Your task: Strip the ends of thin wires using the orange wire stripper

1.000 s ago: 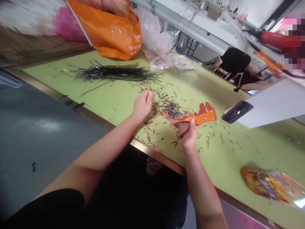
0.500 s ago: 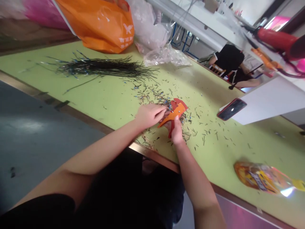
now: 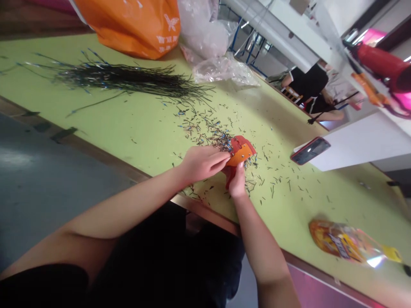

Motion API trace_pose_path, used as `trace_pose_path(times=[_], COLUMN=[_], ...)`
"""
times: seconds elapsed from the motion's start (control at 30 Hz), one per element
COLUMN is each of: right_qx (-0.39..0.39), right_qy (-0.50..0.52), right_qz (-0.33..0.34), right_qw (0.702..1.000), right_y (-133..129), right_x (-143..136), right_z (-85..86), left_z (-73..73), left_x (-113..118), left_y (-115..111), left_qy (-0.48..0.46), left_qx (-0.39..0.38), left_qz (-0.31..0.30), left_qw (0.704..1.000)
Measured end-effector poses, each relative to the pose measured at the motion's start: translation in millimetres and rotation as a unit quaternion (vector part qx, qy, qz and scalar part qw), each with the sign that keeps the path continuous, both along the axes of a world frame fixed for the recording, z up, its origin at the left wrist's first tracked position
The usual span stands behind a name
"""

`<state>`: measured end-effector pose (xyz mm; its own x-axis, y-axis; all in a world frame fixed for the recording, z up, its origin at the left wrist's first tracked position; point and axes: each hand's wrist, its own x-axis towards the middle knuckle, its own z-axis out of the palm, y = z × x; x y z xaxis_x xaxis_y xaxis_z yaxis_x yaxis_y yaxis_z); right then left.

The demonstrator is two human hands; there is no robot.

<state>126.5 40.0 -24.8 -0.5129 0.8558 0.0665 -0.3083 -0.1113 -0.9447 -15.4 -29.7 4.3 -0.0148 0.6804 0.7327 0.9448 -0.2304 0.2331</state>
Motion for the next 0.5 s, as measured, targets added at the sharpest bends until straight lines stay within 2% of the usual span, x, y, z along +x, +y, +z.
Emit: trace_pose_path(times=[0.17, 0.5], right_qx=[0.025, 0.084], right_qy=[-0.009, -0.037], right_qz=[-0.045, -0.088], right_qw=[0.999, 0.992], right_y=[-0.8, -1.4], right_x=[1.6, 4.4], right_z=[-0.5, 1.1], left_z=[3.1, 1.6], left_x=[1.8, 3.2], left_y=[-2.8, -2.6], left_qy=[-0.009, -0.015], left_qx=[-0.028, -0.016], left_qz=[-0.026, -0.032], left_qw=[0.999, 0.999])
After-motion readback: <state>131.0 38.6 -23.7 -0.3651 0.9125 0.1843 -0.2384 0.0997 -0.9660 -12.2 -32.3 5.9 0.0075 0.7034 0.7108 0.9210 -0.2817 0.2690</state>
